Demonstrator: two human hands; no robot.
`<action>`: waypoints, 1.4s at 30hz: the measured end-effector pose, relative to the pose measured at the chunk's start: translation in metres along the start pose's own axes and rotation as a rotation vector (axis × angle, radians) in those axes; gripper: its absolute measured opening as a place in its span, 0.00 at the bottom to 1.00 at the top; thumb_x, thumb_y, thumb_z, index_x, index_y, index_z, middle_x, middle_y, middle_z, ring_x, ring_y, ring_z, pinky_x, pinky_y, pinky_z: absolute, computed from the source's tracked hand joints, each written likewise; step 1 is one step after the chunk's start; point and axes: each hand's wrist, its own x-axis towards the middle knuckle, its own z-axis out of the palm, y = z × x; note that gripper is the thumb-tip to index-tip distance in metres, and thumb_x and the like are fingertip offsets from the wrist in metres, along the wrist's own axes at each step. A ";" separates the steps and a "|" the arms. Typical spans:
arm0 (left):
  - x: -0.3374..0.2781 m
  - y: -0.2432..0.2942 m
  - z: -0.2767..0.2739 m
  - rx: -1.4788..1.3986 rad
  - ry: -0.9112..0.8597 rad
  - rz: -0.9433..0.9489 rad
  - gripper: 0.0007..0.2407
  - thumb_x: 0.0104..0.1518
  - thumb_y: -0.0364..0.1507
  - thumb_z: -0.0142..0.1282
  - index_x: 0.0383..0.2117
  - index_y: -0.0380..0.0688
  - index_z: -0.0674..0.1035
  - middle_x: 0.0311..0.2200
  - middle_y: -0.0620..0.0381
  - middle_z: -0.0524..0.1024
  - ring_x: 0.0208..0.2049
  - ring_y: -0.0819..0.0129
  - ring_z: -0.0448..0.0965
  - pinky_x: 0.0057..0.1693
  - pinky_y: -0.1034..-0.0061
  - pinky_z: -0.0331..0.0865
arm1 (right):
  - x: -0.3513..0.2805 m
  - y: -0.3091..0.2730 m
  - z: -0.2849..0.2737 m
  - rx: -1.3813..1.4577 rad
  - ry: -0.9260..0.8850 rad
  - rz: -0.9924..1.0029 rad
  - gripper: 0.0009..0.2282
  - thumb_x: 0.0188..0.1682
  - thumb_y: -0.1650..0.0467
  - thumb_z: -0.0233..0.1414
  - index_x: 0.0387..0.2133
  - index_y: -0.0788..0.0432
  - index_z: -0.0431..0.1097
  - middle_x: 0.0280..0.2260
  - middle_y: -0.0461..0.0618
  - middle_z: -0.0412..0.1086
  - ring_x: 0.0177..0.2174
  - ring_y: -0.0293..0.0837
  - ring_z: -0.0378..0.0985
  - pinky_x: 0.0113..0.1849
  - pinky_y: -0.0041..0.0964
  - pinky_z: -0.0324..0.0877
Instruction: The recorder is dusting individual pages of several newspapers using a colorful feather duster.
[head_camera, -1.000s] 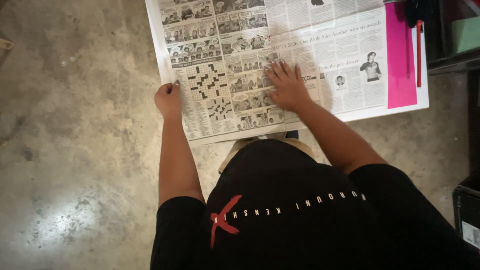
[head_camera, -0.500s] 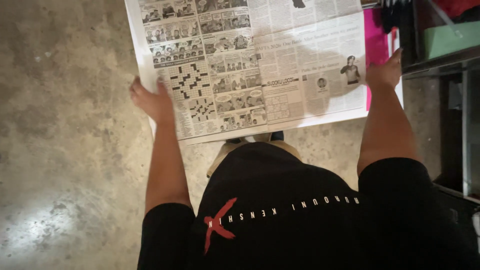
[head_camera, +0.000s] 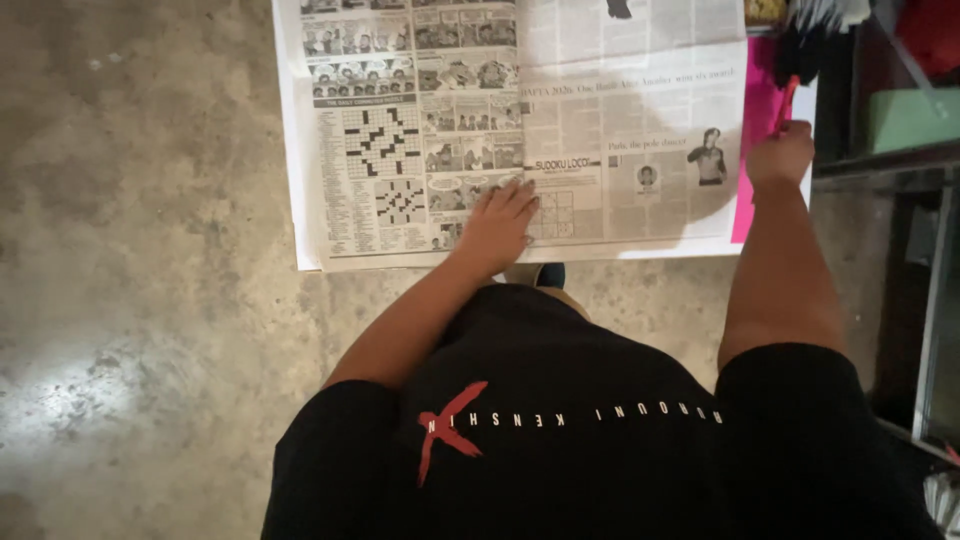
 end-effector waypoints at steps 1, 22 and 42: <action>-0.002 0.000 -0.002 0.000 -0.006 0.007 0.29 0.54 0.33 0.59 0.64 0.44 0.66 0.70 0.51 0.57 0.70 0.51 0.53 0.70 0.49 0.47 | -0.008 -0.004 0.001 -0.002 0.001 0.009 0.10 0.50 0.78 0.51 0.45 0.64 0.71 0.42 0.63 0.76 0.43 0.60 0.80 0.45 0.49 0.75; -0.013 -0.009 -0.002 -0.075 0.064 -0.029 0.34 0.59 0.44 0.54 0.70 0.41 0.59 0.71 0.49 0.54 0.72 0.53 0.52 0.73 0.55 0.50 | -0.341 -0.091 -0.121 -0.039 -0.388 -0.013 0.20 0.55 0.75 0.44 0.61 0.54 0.65 0.44 0.65 0.72 0.41 0.64 0.75 0.41 0.57 0.70; -0.017 -0.027 0.006 -0.012 0.004 0.045 0.41 0.55 0.55 0.52 0.71 0.42 0.55 0.73 0.49 0.49 0.73 0.52 0.47 0.72 0.53 0.42 | -0.339 -0.093 -0.119 0.088 -0.002 -0.070 0.16 0.59 0.74 0.44 0.60 0.57 0.61 0.48 0.67 0.73 0.44 0.66 0.77 0.42 0.58 0.72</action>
